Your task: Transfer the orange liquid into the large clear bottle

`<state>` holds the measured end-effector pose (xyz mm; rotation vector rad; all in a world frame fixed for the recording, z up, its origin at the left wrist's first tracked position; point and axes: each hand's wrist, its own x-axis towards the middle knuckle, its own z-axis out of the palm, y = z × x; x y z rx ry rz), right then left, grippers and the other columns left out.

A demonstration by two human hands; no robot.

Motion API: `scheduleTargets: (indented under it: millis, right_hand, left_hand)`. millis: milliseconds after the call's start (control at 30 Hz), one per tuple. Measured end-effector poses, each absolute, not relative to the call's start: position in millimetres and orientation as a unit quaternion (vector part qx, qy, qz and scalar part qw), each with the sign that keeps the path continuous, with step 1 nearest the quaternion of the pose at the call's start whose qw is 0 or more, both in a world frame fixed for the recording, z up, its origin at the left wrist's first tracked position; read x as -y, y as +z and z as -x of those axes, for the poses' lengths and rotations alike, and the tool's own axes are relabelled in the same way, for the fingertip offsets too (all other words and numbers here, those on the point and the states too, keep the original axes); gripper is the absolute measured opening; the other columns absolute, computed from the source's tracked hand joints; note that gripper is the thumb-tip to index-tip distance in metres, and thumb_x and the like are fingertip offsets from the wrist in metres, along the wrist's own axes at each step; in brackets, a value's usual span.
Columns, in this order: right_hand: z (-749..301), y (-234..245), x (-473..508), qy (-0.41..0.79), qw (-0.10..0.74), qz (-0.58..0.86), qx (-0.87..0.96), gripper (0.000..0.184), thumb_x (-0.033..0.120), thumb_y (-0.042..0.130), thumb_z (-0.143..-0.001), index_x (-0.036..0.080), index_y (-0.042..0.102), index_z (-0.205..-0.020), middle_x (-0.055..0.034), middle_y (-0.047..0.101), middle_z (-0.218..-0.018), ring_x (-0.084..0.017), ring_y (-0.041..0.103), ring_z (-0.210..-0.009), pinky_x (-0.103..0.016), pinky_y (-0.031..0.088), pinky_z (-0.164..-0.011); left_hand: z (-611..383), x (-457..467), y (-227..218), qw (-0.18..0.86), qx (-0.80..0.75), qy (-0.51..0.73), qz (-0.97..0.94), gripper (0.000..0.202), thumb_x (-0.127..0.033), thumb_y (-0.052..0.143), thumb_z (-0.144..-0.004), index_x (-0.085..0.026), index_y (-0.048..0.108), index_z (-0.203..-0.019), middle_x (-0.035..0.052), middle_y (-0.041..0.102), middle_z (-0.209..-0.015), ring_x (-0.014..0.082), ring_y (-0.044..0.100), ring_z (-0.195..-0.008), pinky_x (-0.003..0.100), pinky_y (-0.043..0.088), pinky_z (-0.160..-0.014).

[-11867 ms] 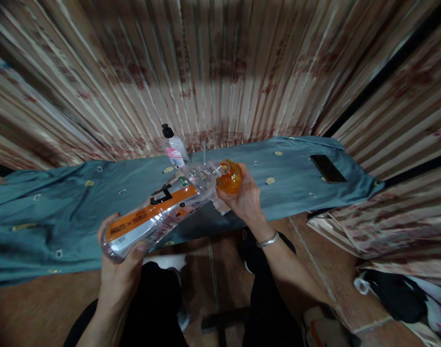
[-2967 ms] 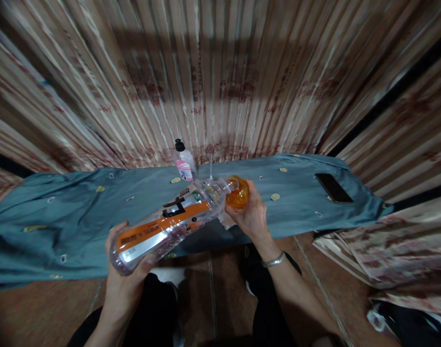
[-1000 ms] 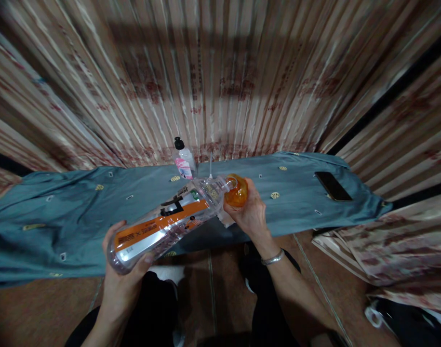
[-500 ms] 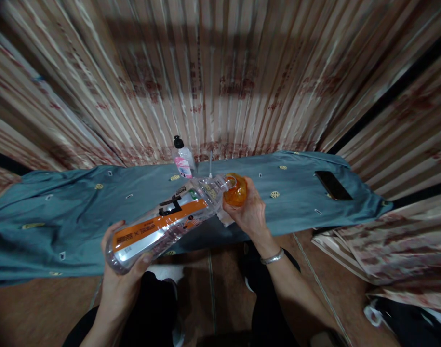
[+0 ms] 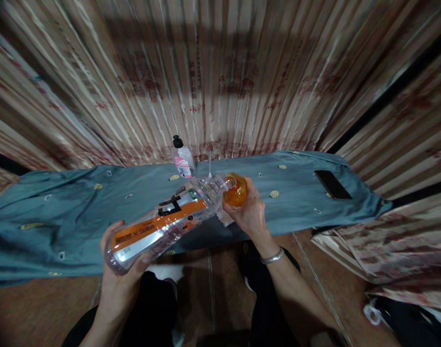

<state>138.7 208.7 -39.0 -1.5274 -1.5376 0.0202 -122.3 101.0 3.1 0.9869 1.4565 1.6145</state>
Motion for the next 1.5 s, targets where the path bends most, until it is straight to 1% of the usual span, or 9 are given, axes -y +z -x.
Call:
scheduleTargets:
  millis: [200,400,600,700,800,900,1033,1300,1500]
  right_hand:
    - [-136.7,-34.5,-207.5,0.023,0.471,0.619,0.628,0.068,0.054,0.073,-0.075,0.020,0.054,-0.131,-0.0113,0.076,-0.111,-0.029,0.076,-0.096,-0.044,0.064,-0.081]
    - [-138.3,-36.2,-208.7,0.016,0.471,0.617,0.631,0.074,0.056,0.074,-0.073,0.019,0.053,-0.133,-0.0132,0.075,-0.115,-0.031,0.075,-0.099,-0.047,0.063,-0.085]
    - [-138.2,-36.5,-208.6,0.016,0.462,0.621,0.632,0.074,0.057,0.072,-0.075,0.021,0.051,-0.135,-0.0121,0.074,-0.118,-0.031,0.074,-0.105,-0.047,0.062,-0.090]
    - [-136.7,-34.0,-207.5,0.020,0.461,0.623,0.632,0.074,0.057,0.072,-0.075,0.019,0.051,-0.135,-0.0136,0.074,-0.117,-0.031,0.074,-0.103,-0.046,0.062,-0.086]
    - [-135.6,-32.4,-206.9,0.025,0.456,0.625,0.634,0.070,0.055,0.071,-0.076,0.020,0.051,-0.134,-0.0118,0.075,-0.112,-0.030,0.075,-0.098,-0.043,0.063,-0.082]
    - [-135.8,-33.5,-207.2,0.017,0.455,0.626,0.633,0.070,0.055,0.071,-0.076,0.022,0.050,-0.135,-0.0097,0.075,-0.112,-0.030,0.075,-0.099,-0.043,0.063,-0.083]
    - [-136.8,-35.9,-207.8,0.009,0.452,0.630,0.632,0.073,0.056,0.072,-0.075,0.023,0.049,-0.137,-0.0103,0.075,-0.115,-0.030,0.075,-0.102,-0.043,0.063,-0.085]
    - [-135.0,-30.5,-206.7,0.024,0.453,0.627,0.633,0.066,0.054,0.071,-0.076,0.022,0.052,-0.131,-0.0088,0.076,-0.108,-0.030,0.076,-0.097,-0.042,0.063,-0.081]
    - [-136.6,-36.6,-208.7,0.005,0.459,0.629,0.628,0.073,0.057,0.072,-0.074,0.021,0.051,-0.135,-0.0099,0.077,-0.111,-0.029,0.076,-0.098,-0.043,0.063,-0.084]
  left_hand:
    - [122.7,-100.5,2.6,0.376,-0.567,0.626,-0.380,0.094,-0.051,0.092,-0.060,-0.026,0.045,-0.137,0.0038,0.069,-0.108,0.0233,0.071,-0.097,0.036,0.056,-0.090]
    - [123.7,-100.8,2.0,0.365,-0.573,0.623,-0.387,0.094,-0.052,0.091,-0.060,-0.025,0.045,-0.137,0.0040,0.068,-0.109,0.0233,0.071,-0.098,0.036,0.056,-0.090]
    - [123.7,-100.5,2.6,0.368,-0.570,0.625,-0.386,0.094,-0.050,0.092,-0.060,-0.026,0.044,-0.137,0.0037,0.069,-0.108,0.0234,0.071,-0.098,0.036,0.055,-0.091]
    - [123.8,-100.3,2.0,0.369,-0.570,0.625,-0.385,0.094,-0.050,0.091,-0.061,-0.025,0.044,-0.138,0.0035,0.068,-0.108,0.0230,0.070,-0.098,0.036,0.054,-0.092]
    - [123.8,-100.4,2.0,0.365,-0.572,0.625,-0.385,0.094,-0.050,0.091,-0.060,-0.025,0.044,-0.138,0.0037,0.068,-0.109,0.0239,0.069,-0.099,0.037,0.054,-0.092]
    - [123.2,-100.5,3.0,0.366,-0.573,0.625,-0.383,0.095,-0.050,0.092,-0.059,-0.026,0.044,-0.138,0.0034,0.069,-0.107,0.0235,0.070,-0.098,0.037,0.053,-0.093]
    - [122.9,-100.4,3.8,0.367,-0.573,0.625,-0.383,0.093,-0.050,0.092,-0.060,-0.026,0.045,-0.136,0.0035,0.069,-0.108,0.0233,0.071,-0.097,0.036,0.055,-0.090]
    - [123.6,-100.0,4.2,0.368,-0.580,0.616,-0.387,0.094,-0.052,0.091,-0.060,-0.026,0.044,-0.138,0.0038,0.068,-0.107,0.0242,0.072,-0.093,0.038,0.056,-0.088]
    - [122.5,-100.3,5.0,0.366,-0.576,0.622,-0.383,0.092,-0.051,0.091,-0.060,-0.026,0.045,-0.136,0.0040,0.067,-0.108,0.0240,0.071,-0.094,0.037,0.056,-0.088]
